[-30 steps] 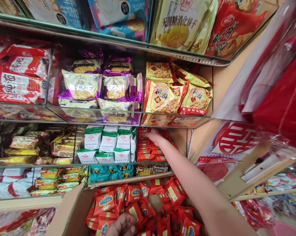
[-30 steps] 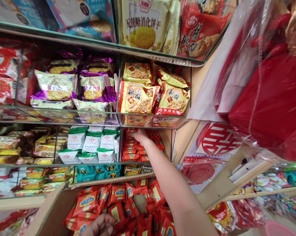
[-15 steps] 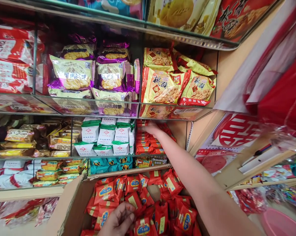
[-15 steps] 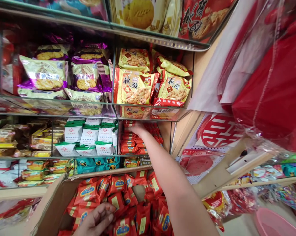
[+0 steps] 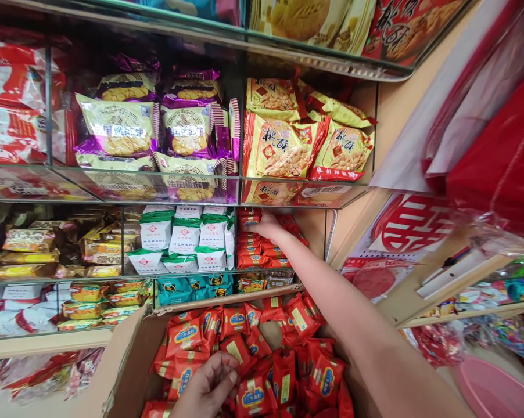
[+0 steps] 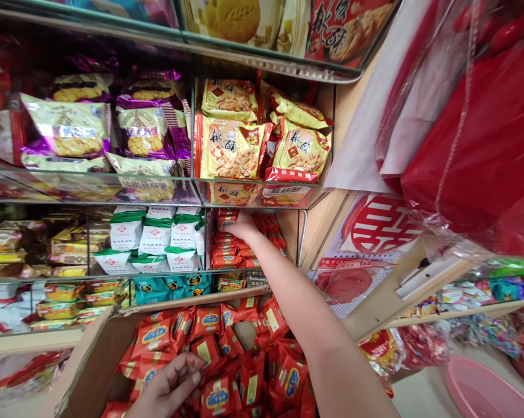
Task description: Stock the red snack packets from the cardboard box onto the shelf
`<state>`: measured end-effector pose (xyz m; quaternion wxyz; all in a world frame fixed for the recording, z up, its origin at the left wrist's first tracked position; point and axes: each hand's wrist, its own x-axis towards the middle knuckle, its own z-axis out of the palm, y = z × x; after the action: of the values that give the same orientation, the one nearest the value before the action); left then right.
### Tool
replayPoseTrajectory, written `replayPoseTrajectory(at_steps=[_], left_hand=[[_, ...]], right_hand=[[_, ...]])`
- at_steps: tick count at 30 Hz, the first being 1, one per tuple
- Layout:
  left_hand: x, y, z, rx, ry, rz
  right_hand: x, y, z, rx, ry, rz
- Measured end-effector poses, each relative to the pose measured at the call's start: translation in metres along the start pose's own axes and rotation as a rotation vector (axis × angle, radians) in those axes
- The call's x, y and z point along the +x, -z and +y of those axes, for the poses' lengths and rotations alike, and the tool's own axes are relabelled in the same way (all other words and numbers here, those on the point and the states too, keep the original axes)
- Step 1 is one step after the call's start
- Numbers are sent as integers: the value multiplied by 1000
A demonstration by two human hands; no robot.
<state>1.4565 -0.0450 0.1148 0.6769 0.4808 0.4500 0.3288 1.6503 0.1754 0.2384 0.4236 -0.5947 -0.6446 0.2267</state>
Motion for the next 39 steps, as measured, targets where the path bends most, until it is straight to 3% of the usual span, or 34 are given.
replayPoseTrajectory(at_steps=[3,5,6,7,10,12,14,18,23,28,35,39], left_hand=[[1,1,-2,-30,0,-13],[2,2,-4,-46,-12,-15],[2,2,-5,-51,-17,-11],[3,2,-6,-52,-24,-8],[3,3,-7,-48,-63,-20],[4,3,-6,-54,-83,-26],[4,3,-6,-64,-77,7],[5,3,-7,-63,-62,85],[0,4,-4,-95,-184,168],[-3,7,4,19,-315,223],[-2,5,3,42,-308,214],[-6,3,8,66,-291,80]], right_hand=[[-23,12,-14,-2,13,137],[-60,19,-27,45,130,216],[-84,22,-33,76,222,196],[-110,23,-37,82,314,103],[-187,15,-33,-152,529,-479],[-223,2,-17,-334,483,-641],[-242,-12,4,-417,385,-680],[-244,-27,32,-430,206,-716],[-236,-27,35,-382,-7,-752],[-236,-26,43,-268,0,-679],[-228,-11,43,25,-19,-587],[-227,-9,35,381,-39,-572]])
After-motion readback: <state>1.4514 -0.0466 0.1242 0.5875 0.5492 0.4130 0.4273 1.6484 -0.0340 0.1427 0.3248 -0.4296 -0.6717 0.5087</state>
